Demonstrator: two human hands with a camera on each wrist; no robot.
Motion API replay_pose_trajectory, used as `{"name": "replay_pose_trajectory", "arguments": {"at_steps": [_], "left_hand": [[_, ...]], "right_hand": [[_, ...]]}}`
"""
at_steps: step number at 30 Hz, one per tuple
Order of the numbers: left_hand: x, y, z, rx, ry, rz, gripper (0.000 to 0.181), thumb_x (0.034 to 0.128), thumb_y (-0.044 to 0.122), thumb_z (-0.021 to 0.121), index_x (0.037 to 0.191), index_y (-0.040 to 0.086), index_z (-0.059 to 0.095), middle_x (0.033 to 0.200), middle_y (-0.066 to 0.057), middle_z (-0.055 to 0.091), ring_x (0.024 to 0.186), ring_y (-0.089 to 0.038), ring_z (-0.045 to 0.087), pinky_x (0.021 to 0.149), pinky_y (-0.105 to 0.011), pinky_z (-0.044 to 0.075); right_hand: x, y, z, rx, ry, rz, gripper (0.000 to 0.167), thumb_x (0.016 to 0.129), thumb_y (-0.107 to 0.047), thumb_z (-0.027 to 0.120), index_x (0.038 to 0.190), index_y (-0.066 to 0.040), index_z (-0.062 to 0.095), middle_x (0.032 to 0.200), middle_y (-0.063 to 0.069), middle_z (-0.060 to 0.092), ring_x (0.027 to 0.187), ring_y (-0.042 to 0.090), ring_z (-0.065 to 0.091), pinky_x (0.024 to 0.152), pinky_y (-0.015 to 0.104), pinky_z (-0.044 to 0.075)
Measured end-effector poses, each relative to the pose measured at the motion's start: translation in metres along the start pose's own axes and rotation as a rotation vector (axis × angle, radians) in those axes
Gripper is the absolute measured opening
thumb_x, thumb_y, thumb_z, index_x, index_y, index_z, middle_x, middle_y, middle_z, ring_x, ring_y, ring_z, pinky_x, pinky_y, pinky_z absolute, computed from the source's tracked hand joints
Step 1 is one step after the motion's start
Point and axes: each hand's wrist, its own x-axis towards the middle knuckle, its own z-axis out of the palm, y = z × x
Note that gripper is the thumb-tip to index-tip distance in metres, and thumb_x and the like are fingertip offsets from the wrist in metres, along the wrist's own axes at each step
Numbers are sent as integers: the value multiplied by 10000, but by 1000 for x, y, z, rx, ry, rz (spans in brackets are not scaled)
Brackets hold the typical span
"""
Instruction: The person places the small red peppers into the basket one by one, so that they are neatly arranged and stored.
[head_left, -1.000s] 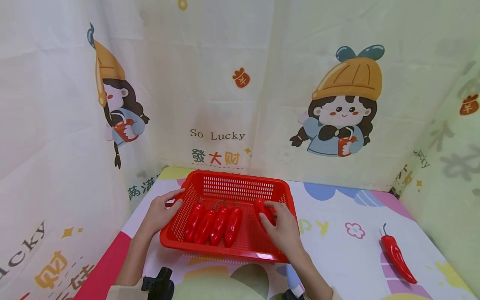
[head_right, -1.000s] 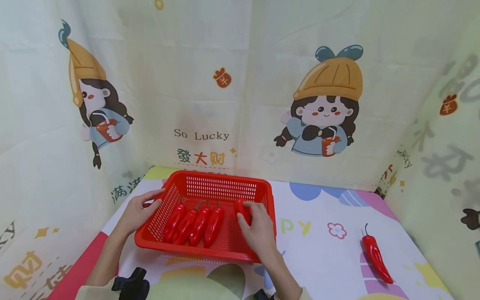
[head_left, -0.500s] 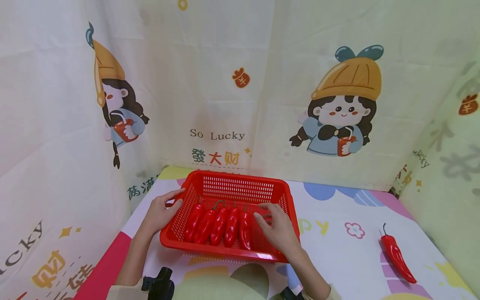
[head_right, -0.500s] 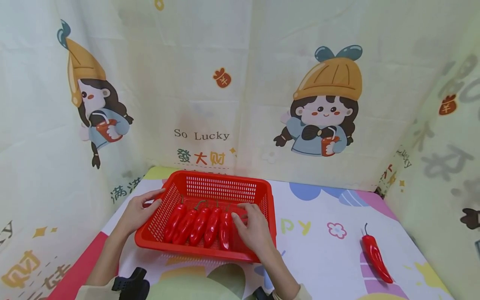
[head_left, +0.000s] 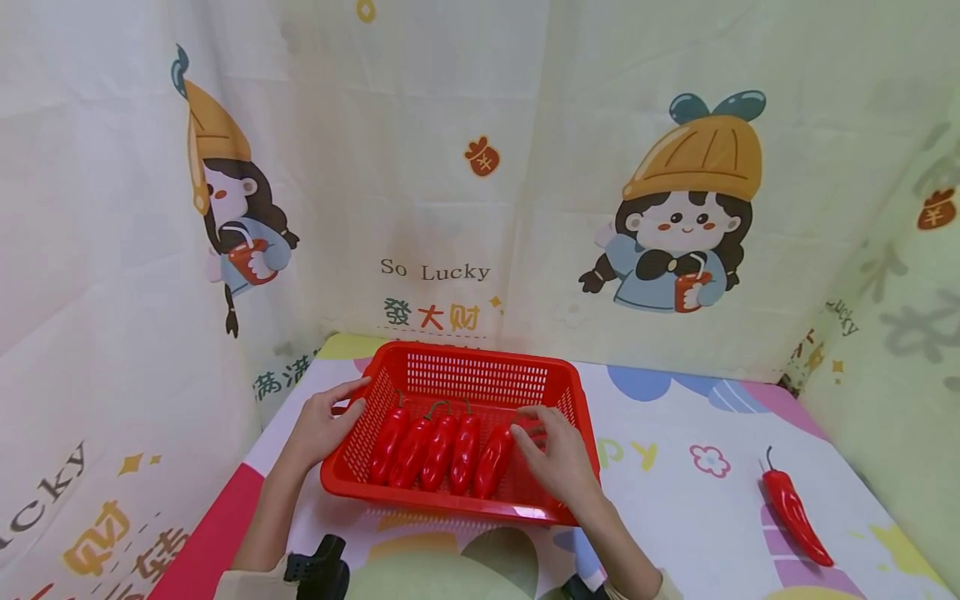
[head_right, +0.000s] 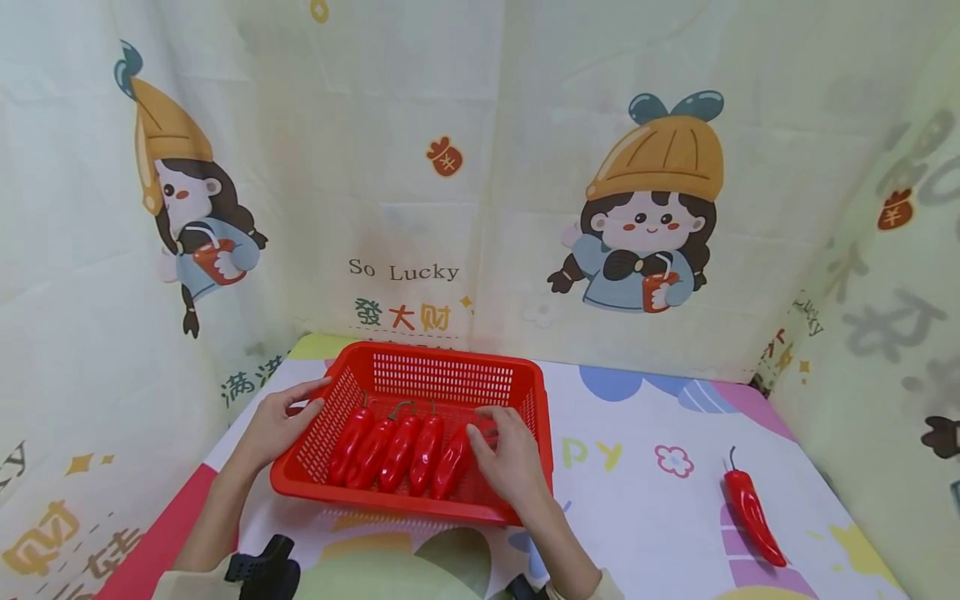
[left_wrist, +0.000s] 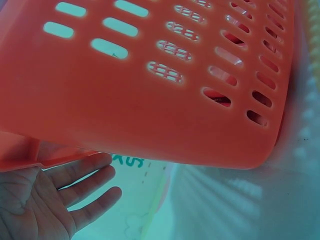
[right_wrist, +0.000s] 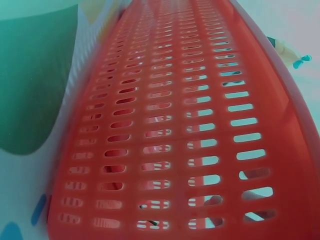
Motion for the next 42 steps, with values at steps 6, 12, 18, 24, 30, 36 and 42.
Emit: {"name": "replay_pose_trajectory", "arguments": {"at_steps": [6, 12, 18, 24, 30, 36, 42], "left_hand": [[0, 0, 0, -2, 3, -3, 476, 1021, 206, 611, 1482, 106, 551, 1414, -233, 591, 975, -289, 701, 720, -358, 636], [0, -1, 0, 4, 4, 5, 468, 1020, 190, 608, 1475, 93, 555, 1412, -242, 590, 965, -289, 706, 714, -359, 637], [0, -1, 1, 10, 4, 10, 462, 1020, 177, 605, 1470, 82, 558, 1401, -254, 593, 952, -292, 712, 701, -361, 637], [1, 0, 1, 15, 4, 5, 462, 1021, 180, 604, 1470, 82, 558, 1380, -255, 607, 944, -282, 710, 693, -347, 636], [1, -1, 0, 7, 5, 11, 458, 1024, 171, 599, 1468, 68, 557, 1393, -264, 594, 940, -287, 710, 688, -346, 636], [1, -1, 1, 2, 2, 13, 461, 1023, 171, 602, 1472, 74, 554, 1400, -262, 590, 951, -294, 717, 695, -351, 636], [2, -1, 1, 3, 6, 9, 465, 1020, 162, 604, 1474, 77, 553, 1408, -258, 587, 957, -294, 711, 702, -356, 637]], "right_hand": [[-1, -2, -4, 53, 98, -21, 336, 918, -167, 768, 1232, -79, 688, 1152, 72, 714, 926, 196, 709, 791, 364, 631], [-6, 1, -8, 101, 181, -46, 321, 925, -165, 763, 1231, -92, 699, 1160, 52, 728, 930, 185, 721, 781, 357, 632], [-14, 7, -16, 94, 264, -69, 299, 941, -150, 737, 1231, -85, 703, 1125, 53, 730, 892, 191, 714, 752, 350, 634], [-17, 15, -27, 61, 305, -76, 276, 930, -68, 727, 1206, -58, 713, 1075, 59, 731, 870, 198, 708, 753, 273, 608], [-19, 22, -33, 34, 343, -66, 253, 935, -59, 720, 1187, -58, 728, 1065, 56, 744, 884, 192, 702, 768, 195, 570], [-24, 29, -37, 28, 374, -39, 248, 947, -89, 709, 1193, -64, 728, 1080, 46, 746, 907, 180, 694, 784, 162, 554], [-26, 38, -46, 1, 406, -30, 235, 943, -67, 702, 1176, -41, 726, 1070, 57, 743, 915, 157, 674, 776, 73, 510]]}}
